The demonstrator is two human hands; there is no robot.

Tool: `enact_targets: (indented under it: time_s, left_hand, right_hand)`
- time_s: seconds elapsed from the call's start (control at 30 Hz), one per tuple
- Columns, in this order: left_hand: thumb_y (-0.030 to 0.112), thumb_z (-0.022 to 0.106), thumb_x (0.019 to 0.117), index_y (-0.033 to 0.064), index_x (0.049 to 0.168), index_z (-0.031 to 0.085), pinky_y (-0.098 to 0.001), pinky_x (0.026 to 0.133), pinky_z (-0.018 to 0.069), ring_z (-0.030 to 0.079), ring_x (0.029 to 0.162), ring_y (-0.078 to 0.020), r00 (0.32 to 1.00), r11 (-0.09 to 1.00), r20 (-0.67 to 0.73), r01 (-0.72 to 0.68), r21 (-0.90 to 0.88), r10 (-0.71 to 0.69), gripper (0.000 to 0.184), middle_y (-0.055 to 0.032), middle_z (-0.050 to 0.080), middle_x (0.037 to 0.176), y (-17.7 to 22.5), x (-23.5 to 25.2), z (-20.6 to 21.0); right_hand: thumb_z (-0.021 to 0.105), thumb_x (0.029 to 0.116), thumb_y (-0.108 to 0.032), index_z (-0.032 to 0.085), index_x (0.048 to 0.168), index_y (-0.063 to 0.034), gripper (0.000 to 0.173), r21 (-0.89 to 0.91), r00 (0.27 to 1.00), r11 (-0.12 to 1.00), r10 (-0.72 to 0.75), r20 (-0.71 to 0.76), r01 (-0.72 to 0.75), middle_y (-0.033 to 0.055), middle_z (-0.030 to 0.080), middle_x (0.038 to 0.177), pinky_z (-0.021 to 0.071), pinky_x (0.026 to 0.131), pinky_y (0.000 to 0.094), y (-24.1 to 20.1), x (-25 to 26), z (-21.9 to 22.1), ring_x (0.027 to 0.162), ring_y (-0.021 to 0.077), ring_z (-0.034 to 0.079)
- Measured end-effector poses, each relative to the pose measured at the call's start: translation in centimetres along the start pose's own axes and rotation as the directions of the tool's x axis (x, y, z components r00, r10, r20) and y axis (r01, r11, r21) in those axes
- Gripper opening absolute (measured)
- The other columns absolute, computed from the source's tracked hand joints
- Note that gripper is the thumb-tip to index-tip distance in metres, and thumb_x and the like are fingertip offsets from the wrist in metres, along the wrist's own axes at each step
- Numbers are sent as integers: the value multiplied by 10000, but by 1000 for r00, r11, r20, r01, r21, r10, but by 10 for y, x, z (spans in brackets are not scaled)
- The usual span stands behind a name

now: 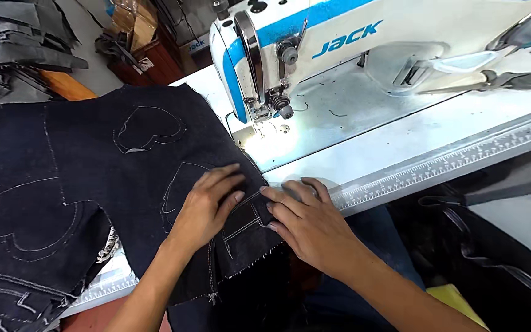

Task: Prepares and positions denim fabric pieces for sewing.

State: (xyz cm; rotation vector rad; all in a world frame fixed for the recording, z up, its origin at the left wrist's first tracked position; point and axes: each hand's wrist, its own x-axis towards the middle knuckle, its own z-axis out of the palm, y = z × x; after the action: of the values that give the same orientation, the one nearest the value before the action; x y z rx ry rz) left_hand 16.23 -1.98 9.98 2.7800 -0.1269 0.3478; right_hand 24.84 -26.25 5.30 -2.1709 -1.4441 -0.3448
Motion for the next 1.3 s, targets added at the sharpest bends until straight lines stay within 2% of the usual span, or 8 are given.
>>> enact_targets:
  time_s: [0.13,0.37,0.63,0.7,0.8,0.9,1.1,1.3]
  left_hand:
    - [560,436,1033,212,1360,651,-668,1202,242,366,1512,-224,994,982,-27,112,154,-109,524,47,507,1556,-8,22,18]
    - [590,425,993,183,1316,626,-653,1153,297,364,1502,-269,995,981,32,84,172,-90,557,19,470,1576,8,57,31]
    - [602,394,1025,241,1363,635,-709,1210,122,247,1564,-270,995,989,99,6,151,-21,551,12,386,1642,-18,79,20]
    - [408,445,1055,173,1288,709,-811,1134,170,328,1501,-448,998,943,14,-65,327,64,423,-141,450,1588,7,59,8]
    - [96,501,960,179,947,761,-618,1185,352,587,1301,-247,930,934,-82,-354,53,358,273,-26,704,1216,20,10,2]
    - [31,446,984,228,1150,781,-612,1240,275,544,1373,-209,881,865,46,-452,-215,472,423,31,704,1288,0,0,12]
    - [-15,423,984,242,1256,746,-637,1234,249,493,1427,-229,870,880,134,-467,-91,475,494,44,655,1396,-22,33,6]
    - [-7,434,987,233,1321,708,-655,1225,231,482,1435,-240,875,887,151,-461,-34,460,495,50,632,1430,-40,61,5]
  right_hand:
    - [376,1088,-417,666,1031,-210,361,24,999,1000,-21,28,21,-89,657,1350,460,988,508,12,5,-11,1205,213,617]
    - [389,1082,-418,701,1087,-266,348,26,1000,999,25,18,-25,-138,658,1351,439,955,480,38,-7,-28,1158,194,616]
    - [453,1043,-492,756,1154,-327,362,19,998,999,28,62,-30,-150,625,1398,439,975,507,38,8,-25,1157,186,611]
    - [452,1042,-510,755,1180,-357,366,34,997,999,17,79,-20,-169,610,1417,425,978,510,42,6,-26,1165,176,601]
    - [477,1034,-491,755,1171,-343,344,36,996,999,1,92,-4,-145,619,1410,430,976,535,48,12,-30,1164,200,609]
    - [547,1004,-449,762,1181,-284,325,47,994,999,-31,106,26,-74,630,1414,455,946,582,54,29,-30,1176,274,619]
    - [523,1021,-424,755,1234,-280,347,61,994,997,-57,88,52,-49,624,1435,411,993,566,77,56,-19,1245,301,577]
    - [427,954,-725,709,1295,-353,578,-54,996,998,41,82,-37,133,578,1391,371,1010,593,73,56,-19,1280,379,509]
